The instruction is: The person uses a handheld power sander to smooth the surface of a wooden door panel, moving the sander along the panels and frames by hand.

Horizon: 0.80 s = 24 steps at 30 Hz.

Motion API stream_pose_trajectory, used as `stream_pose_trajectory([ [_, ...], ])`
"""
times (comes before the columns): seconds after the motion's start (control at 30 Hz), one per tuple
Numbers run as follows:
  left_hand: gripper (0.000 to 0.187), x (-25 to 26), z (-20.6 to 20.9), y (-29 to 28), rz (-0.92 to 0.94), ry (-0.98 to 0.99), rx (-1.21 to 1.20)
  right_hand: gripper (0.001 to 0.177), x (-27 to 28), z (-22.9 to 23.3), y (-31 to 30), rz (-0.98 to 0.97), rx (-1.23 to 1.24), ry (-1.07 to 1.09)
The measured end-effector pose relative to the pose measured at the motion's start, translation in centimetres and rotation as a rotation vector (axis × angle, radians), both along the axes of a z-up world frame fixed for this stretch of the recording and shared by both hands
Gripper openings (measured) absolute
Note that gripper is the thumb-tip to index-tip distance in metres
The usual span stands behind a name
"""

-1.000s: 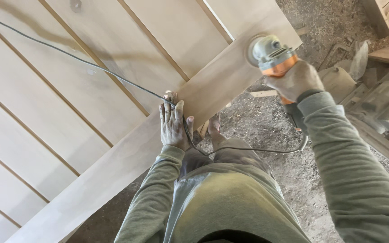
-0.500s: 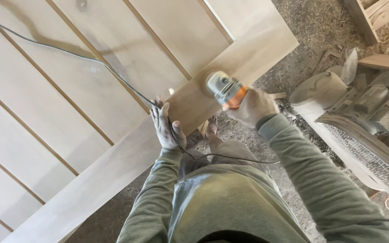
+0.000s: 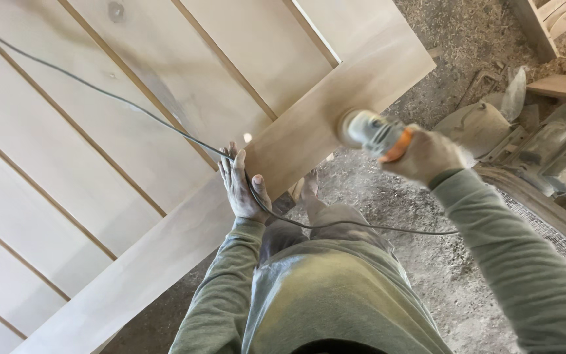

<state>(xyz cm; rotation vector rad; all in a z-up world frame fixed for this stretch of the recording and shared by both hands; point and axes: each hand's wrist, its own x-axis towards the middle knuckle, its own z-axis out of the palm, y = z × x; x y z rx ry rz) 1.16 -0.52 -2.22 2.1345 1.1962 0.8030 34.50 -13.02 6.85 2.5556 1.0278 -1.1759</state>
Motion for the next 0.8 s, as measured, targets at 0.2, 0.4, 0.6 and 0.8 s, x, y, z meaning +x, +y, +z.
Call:
stream_pose_trajectory([
  [0.2, 0.065, 0.2, 0.2, 0.0, -0.015, 0.064, -0.011, 0.054, 5.6, -1.2, -1.5, -0.194, 0.118, -0.084],
  [0.4, 0.062, 0.2, -0.1, 0.1, -0.016, 0.054, 0.037, 0.053, 9.7, -3.0, -0.3, -0.322, 0.166, -0.101],
  [0.6, 0.062, 0.1, -0.5, 0.1, -0.018, 0.073, 0.049, 0.053, 9.5, -2.5, 0.8, -0.391, 0.127, -0.121],
  [0.8, 0.066, 0.2, -0.1, 0.1, -0.019, 0.071, 0.013, 0.048, 7.6, -1.7, -0.2, -0.327, 0.186, -0.077],
])
